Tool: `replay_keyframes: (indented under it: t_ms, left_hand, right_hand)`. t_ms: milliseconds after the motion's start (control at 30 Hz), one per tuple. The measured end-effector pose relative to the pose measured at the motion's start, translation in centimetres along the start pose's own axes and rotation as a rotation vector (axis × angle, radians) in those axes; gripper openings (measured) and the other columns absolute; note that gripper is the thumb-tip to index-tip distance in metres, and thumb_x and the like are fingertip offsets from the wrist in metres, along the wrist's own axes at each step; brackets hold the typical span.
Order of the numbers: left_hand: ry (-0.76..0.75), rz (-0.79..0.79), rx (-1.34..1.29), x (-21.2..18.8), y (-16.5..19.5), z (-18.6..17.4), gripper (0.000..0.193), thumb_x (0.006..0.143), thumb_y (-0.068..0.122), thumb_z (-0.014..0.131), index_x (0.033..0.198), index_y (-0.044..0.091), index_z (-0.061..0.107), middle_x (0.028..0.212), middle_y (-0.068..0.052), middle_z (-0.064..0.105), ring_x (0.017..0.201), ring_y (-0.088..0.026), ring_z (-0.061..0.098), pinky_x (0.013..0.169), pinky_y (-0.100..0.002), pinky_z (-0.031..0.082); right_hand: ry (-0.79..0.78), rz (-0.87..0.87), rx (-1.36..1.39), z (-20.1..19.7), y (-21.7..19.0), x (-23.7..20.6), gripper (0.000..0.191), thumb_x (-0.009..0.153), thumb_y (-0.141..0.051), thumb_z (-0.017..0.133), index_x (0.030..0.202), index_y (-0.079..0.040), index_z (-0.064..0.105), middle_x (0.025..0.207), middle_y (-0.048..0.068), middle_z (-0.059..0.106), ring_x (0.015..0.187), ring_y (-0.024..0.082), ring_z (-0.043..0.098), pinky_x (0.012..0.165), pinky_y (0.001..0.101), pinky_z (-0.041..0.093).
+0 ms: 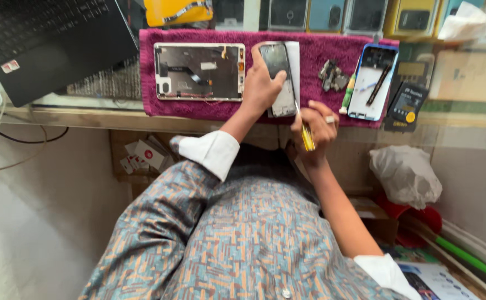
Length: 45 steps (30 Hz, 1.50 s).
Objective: The person repairs a smartphone at a glass display counter. They hold the phone frame in one hand and use a yellow-handled screwdriver to pry and scrape along the edge of the phone, working over a paper sheet on a pink towel, with a disassembled phone body and small parts laid out nearby.
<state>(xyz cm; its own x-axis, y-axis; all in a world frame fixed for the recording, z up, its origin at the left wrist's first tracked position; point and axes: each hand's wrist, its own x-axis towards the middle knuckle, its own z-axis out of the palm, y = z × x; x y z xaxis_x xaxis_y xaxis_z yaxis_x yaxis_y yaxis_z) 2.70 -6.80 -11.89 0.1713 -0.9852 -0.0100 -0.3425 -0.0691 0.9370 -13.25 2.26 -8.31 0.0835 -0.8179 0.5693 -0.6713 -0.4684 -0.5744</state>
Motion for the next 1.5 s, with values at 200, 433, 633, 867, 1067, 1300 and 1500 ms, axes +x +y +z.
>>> replay_keyframes:
  t_ms: [200, 433, 633, 867, 1067, 1300, 1500]
  left_hand:
    - [-0.044, -0.088, -0.067, -0.04, 0.3, -0.16, 0.07, 0.087, 0.013, 0.072, 0.143, 0.007, 0.03, 0.1, -0.022, 0.077, 0.095, -0.038, 0.078, 0.085, -0.044, 0.061]
    - [-0.019, -0.068, 0.053, 0.02, 0.28, -0.16, 0.075, 0.084, 0.012, 0.075, 0.143, 0.007, 0.03, 0.101, -0.024, 0.075, 0.094, -0.042, 0.075, 0.084, -0.046, 0.058]
    - [-0.034, -0.08, 0.007, 0.05, 0.05, -0.04, 0.073, 0.086, 0.013, 0.074, 0.143, 0.006, 0.029, 0.102, -0.023, 0.075, 0.095, -0.04, 0.076, 0.084, -0.045, 0.059]
    - [-0.046, -0.106, -0.02, -0.09, 0.15, -0.06, 0.071, 0.086, 0.013, 0.073, 0.143, 0.007, 0.03, 0.103, -0.023, 0.075, 0.096, -0.04, 0.077, 0.085, -0.044, 0.06]
    - [-0.009, -0.035, 0.033, 0.03, 0.42, -0.19, 0.072, 0.085, 0.011, 0.075, 0.142, 0.007, 0.031, 0.104, -0.024, 0.074, 0.096, -0.041, 0.075, 0.086, -0.046, 0.058]
    - [-0.02, -0.071, 0.022, -0.05, 0.44, -0.15, 0.072, 0.085, 0.012, 0.076, 0.142, 0.007, 0.032, 0.103, -0.024, 0.075, 0.096, -0.041, 0.075, 0.085, -0.046, 0.058]
    - [-0.041, -0.115, 0.009, -0.05, 0.29, -0.05, 0.074, 0.086, 0.014, 0.075, 0.143, 0.007, 0.028, 0.101, -0.023, 0.076, 0.095, -0.039, 0.076, 0.085, -0.045, 0.059]
  right_hand:
    - [-0.041, -0.009, -0.007, -0.12, -0.06, -0.02, 0.008, 0.093, -0.011, 0.071, 0.088, -0.005, 0.069, 0.091, 0.008, 0.072, 0.108, 0.029, 0.069, 0.098, 0.0421, 0.043]
    - [-0.019, 0.012, 0.006, 0.22, 0.03, 0.05, 0.009, 0.094, -0.012, 0.07, 0.087, -0.006, 0.067, 0.09, 0.007, 0.071, 0.104, 0.029, 0.067, 0.098, 0.0425, 0.045]
    - [-0.016, 0.039, 0.007, 0.26, -0.03, -0.05, 0.01, 0.095, -0.013, 0.072, 0.089, -0.006, 0.067, 0.091, 0.007, 0.071, 0.102, 0.03, 0.065, 0.097, 0.042, 0.043]
    - [-0.051, 0.018, -0.038, 0.23, 0.22, -0.16, 0.009, 0.096, -0.014, 0.071, 0.09, -0.008, 0.069, 0.095, 0.005, 0.074, 0.105, 0.03, 0.065, 0.1, 0.041, 0.04]
    - [-0.046, 0.001, -0.072, -0.27, -0.11, -0.33, 0.006, 0.097, -0.013, 0.074, 0.094, -0.008, 0.073, 0.099, 0.005, 0.076, 0.106, 0.027, 0.066, 0.101, 0.0401, 0.041]
    - [-0.028, 0.019, -0.037, -0.16, -0.43, -0.09, 0.009, 0.095, -0.011, 0.075, 0.1, -0.004, 0.076, 0.104, 0.009, 0.076, 0.107, 0.028, 0.066, 0.102, 0.0405, 0.041]
    - [-0.027, 0.024, 0.011, -0.09, -0.44, -0.03, 0.006, 0.096, -0.007, 0.073, 0.1, -0.002, 0.074, 0.105, 0.01, 0.077, 0.107, 0.029, 0.071, 0.101, 0.04, 0.044]
